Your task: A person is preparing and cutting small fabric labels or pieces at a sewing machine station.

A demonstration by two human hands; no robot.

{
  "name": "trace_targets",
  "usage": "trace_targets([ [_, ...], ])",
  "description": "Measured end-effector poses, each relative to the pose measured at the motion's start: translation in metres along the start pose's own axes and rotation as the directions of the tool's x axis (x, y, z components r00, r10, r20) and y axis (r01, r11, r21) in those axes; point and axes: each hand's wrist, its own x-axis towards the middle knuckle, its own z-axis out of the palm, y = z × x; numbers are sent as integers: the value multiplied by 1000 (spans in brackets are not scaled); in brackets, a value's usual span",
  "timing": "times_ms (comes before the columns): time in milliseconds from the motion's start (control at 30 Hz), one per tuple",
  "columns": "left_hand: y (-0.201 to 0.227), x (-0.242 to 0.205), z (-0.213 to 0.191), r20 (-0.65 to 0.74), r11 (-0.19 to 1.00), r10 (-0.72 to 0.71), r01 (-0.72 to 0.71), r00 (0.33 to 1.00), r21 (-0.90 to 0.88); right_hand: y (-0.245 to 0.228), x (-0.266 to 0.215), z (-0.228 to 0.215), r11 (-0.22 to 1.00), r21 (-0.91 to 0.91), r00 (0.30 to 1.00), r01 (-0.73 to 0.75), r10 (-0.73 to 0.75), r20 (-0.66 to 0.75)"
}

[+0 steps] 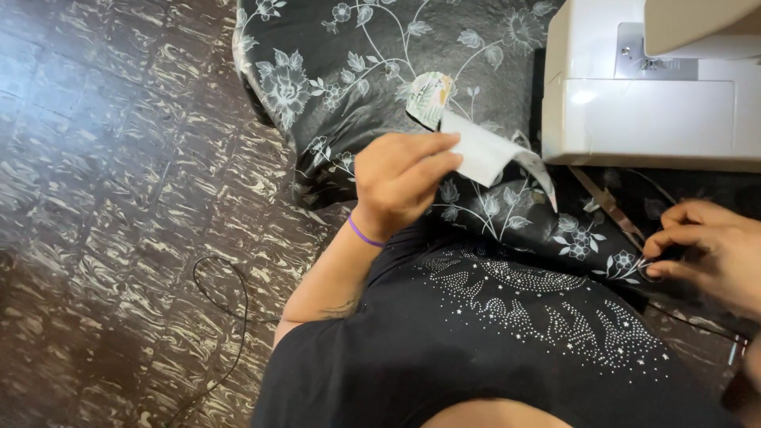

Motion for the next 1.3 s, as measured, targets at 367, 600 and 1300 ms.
trace_targets([
  [367,28,-29,-8,194,989,65,-89,979,117,-158,27,27,911,-280,917,301,-357,-177],
  [600,23,-40,-18,241,969,-38,-23,970,244,-209,83,42,711,-175,701,681,-702,-125],
  [1300,4,-46,-5,182,941,-331,311,926,131,-224,107,78,817,-220,711,534,-574,-405],
])
